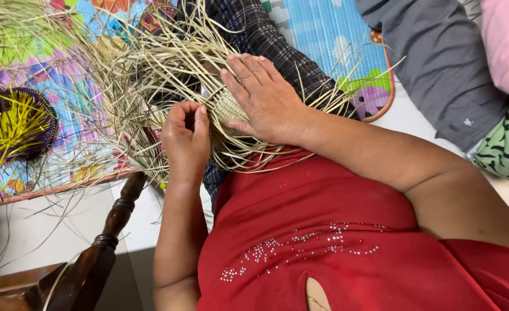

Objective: Weaving dried straw into a circular basket or container while sitting on the floor.

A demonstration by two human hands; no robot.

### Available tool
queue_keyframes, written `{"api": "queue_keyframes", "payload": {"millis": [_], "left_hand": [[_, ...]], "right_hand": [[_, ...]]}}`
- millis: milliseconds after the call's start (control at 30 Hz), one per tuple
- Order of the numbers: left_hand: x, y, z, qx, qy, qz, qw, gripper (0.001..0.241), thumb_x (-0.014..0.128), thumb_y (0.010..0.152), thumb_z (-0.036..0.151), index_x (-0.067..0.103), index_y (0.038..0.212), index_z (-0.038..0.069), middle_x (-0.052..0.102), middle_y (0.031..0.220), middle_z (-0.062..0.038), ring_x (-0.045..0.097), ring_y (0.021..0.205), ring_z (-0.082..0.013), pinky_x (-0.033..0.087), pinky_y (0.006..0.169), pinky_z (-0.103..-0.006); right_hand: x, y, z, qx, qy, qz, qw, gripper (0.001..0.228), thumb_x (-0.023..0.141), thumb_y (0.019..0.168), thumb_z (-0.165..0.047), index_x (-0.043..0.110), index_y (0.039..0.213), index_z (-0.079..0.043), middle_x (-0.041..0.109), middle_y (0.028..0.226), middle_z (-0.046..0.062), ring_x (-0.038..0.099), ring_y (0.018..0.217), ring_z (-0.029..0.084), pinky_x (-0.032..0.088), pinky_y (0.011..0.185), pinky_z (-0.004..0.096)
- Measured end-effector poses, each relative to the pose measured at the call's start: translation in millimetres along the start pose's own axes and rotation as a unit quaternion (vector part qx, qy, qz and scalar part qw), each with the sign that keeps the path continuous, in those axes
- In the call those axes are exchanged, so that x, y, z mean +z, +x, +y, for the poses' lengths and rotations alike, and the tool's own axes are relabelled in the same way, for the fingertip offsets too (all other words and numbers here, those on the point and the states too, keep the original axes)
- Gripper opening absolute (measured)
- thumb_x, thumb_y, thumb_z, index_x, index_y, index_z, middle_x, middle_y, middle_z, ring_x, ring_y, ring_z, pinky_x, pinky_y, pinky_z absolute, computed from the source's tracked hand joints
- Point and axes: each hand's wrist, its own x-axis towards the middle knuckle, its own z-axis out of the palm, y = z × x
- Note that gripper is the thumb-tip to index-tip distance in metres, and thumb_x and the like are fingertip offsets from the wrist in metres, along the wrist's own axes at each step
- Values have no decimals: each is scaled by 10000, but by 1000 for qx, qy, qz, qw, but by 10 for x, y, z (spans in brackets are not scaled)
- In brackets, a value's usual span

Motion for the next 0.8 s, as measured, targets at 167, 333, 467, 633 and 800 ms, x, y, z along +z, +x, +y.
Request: {"api": "queue_keyframes", "payload": {"millis": [167,333,467,633,800], "left_hand": [[-65,-33,68,8,51,-11,999,6,655,950,8,650,949,6,627,807,-50,512,642,-138,453,586,-275],[-134,45,128,-32,3,-73,997,24,593,942,13,615,941,3,594,702,-32,471,559,-115,426,503,-264],[-175,133,-136,-131,-162,-135,969,118,589,1012,20,598,901,60,532,719,39,418,566,-42,352,497,-190],[-251,43,-160,-133,-136,-144,971,135,553,1016,7,637,915,36,579,691,-74,451,562,-145,382,518,-238],[-275,-13,-430,-141,-188,-115,965,96,615,955,-4,624,874,47,573,670,-21,433,606,-74,339,549,-214]], "right_hand": [[-12,0,-1,-2,0,-7,1000,890,531,1009,-587,345,1541,101,268,1598,358,226,1492,474,121,1218,542],[8,-26,13,10,8,-13,1000,906,582,998,-554,259,1585,57,208,1637,313,184,1518,457,136,1232,550],[29,-54,13,8,2,-5,1000,943,630,1001,-566,190,1606,9,177,1654,290,195,1537,442,148,1259,538],[161,-61,20,11,4,56,998,936,681,943,-576,282,1604,-46,286,1615,280,324,1475,473,213,1212,585],[143,-60,-5,8,-7,56,998,923,679,938,-585,314,1590,-44,291,1617,273,325,1479,460,208,1216,574]]}}
